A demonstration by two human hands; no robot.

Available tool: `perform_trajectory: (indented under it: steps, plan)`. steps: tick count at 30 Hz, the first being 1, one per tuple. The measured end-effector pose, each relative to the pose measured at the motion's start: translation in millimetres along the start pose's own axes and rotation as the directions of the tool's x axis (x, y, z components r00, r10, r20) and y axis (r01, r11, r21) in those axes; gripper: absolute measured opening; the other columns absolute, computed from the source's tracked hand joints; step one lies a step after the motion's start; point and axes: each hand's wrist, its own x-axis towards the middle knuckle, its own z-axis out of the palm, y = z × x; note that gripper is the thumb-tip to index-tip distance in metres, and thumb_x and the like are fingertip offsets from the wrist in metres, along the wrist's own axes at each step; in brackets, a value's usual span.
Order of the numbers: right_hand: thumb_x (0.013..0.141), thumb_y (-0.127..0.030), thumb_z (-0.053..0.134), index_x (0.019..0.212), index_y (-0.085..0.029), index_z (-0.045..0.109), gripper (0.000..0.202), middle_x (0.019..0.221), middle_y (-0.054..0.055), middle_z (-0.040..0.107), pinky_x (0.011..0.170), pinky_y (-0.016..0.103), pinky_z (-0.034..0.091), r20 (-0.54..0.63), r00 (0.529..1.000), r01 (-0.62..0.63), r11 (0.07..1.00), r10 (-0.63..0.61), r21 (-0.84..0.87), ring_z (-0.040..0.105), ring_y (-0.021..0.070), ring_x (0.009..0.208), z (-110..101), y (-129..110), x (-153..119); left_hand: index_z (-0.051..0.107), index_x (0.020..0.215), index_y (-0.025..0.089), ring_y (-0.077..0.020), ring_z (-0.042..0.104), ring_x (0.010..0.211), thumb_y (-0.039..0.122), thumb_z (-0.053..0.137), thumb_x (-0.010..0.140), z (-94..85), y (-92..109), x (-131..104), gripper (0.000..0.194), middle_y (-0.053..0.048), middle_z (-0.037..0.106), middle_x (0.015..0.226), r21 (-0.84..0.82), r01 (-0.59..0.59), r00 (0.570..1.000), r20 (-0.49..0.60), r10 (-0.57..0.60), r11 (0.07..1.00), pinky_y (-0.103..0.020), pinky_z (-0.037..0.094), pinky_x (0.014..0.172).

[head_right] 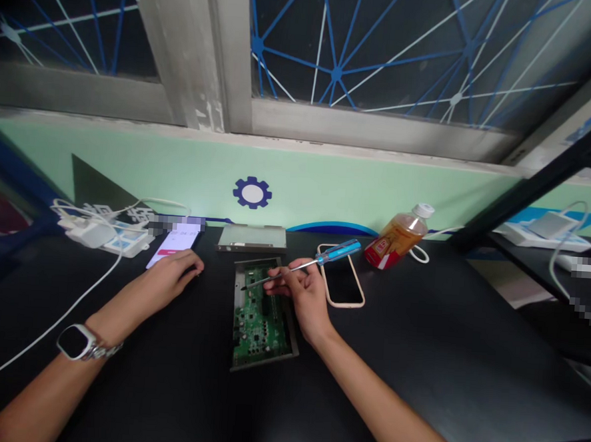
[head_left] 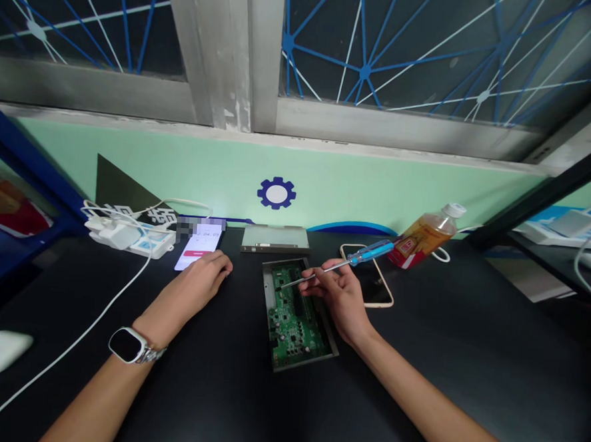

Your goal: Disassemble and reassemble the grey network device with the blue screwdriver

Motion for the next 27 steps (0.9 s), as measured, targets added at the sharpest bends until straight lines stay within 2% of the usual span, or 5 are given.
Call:
perform_trajectory:
  steps: [6, 14, 17, 21, 27]
  plan:
    - [0.083, -0.035, 0.077, 0.093, -0.025, 0.046, 0.033, 0.086, 0.002, 0.077, 0.066, 0.035, 0.062, 0.015, 1.000, 0.002, 1.000, -0.002, -0.003, 0.075, 0.0212, 0.072, -1.2, 0.1, 0.2, 0.063, 0.099, 0.021, -0.0213, 0.063, 0.085, 0.020, 0.047, 0.094, 0.2, -0.7, -0.3, 0.016, -0.006, 0.064, 0.096, -0.020, 0.014, 1.000, -0.004, -0.014, 1.000, -0.035, 0.049, 0.078]
    - [0.084, -0.034, 0.076, 0.094, -0.025, 0.046, 0.032, 0.084, 0.001, 0.076, 0.066, 0.035, 0.062, 0.017, 1.000, 0.007, 1.000, -0.006, -0.015, 0.075, 0.0207, 0.071, -1.3, -0.2, -0.1, 0.062, 0.118, 0.020, -0.0266, 0.063, 0.099, 0.028, 0.051, 0.095, 4.3, 22.6, -6.2, 0.026, -0.010, 0.061, 0.112, 0.049, 0.064, 0.998, -0.022, -0.063, 0.997, -0.041, 0.051, 0.087]
    - [0.084, -0.034, 0.076, 0.094, -0.025, 0.046, 0.033, 0.084, 0.001, 0.076, 0.065, 0.035, 0.062, 0.021, 1.000, 0.010, 1.000, -0.010, -0.012, 0.075, 0.0208, 0.070, -1.4, 0.3, 0.0, 0.065, 0.114, 0.019, -0.0271, 0.062, 0.101, 0.028, 0.048, 0.098, 13.4, 23.3, -7.3, 0.025, -0.010, 0.061, 0.111, 0.035, 0.067, 0.996, -0.063, -0.065, 0.997, -0.042, 0.051, 0.089]
    - [0.084, -0.035, 0.076, 0.093, -0.025, 0.046, 0.033, 0.083, 0.001, 0.076, 0.064, 0.034, 0.061, 0.020, 1.000, 0.011, 1.000, -0.011, -0.018, 0.075, 0.0205, 0.070, -1.5, 0.4, -0.2, 0.068, 0.102, 0.020, -0.0236, 0.064, 0.092, 0.025, 0.047, 0.098, 23.2, 14.8, -6.4, 0.022, -0.008, 0.063, 0.102, -0.017, 0.048, 0.991, -0.126, -0.049, 0.999, -0.039, 0.053, 0.085]
    - [0.084, -0.034, 0.076, 0.093, -0.025, 0.046, 0.033, 0.084, 0.001, 0.076, 0.065, 0.035, 0.062, 0.019, 1.000, 0.023, 0.999, -0.023, -0.022, 0.075, 0.0208, 0.069, -3.0, -2.3, 1.1, 0.069, 0.096, 0.020, -0.0234, 0.066, 0.085, 0.021, 0.047, 0.097, 20.5, 9.2, -5.2, 0.022, -0.009, 0.066, 0.096, -0.048, 0.038, 0.988, -0.147, -0.045, 0.998, -0.039, 0.053, 0.079]
